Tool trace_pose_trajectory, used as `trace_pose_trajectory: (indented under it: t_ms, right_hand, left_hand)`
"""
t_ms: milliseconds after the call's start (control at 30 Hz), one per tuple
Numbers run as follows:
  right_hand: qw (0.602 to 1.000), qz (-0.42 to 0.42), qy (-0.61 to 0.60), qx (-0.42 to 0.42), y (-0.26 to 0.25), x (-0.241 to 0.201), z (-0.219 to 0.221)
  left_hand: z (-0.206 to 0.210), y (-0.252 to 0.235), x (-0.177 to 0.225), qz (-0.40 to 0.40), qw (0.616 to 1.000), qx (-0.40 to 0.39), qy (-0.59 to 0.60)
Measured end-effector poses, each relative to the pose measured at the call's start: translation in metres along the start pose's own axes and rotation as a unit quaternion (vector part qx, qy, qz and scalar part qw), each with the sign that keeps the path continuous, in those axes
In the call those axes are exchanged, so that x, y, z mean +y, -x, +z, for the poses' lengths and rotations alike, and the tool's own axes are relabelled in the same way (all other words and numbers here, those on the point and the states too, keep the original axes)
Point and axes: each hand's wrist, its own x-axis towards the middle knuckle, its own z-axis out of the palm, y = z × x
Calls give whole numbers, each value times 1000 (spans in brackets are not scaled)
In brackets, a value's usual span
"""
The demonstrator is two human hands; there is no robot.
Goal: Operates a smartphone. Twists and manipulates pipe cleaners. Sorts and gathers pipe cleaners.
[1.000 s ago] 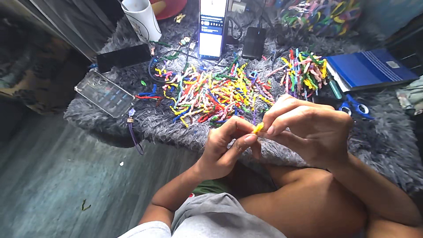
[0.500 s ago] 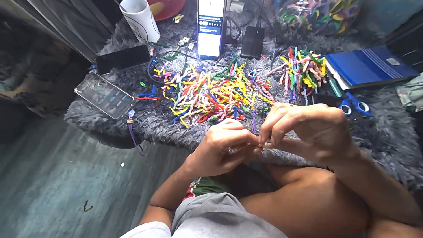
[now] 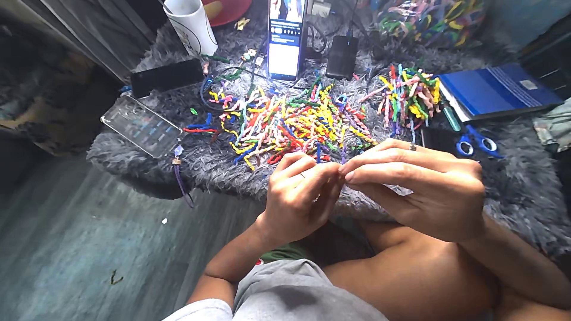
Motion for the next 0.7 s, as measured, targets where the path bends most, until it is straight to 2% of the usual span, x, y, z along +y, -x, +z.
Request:
trace_pose_trajectory:
  t_ms: [233, 467, 700]
  right_hand:
    - [996, -65, 57, 1, 2, -4, 3]
    - [1000, 1, -22, 20, -1, -1, 5]
    - [999, 20, -38, 24, -1, 2, 7]
  left_hand:
    - [1, 0, 1, -48, 998, -22, 25]
    - [-2, 1, 1, -135, 970, -49, 197]
    - [-3, 1, 0, -145, 960, -59, 234]
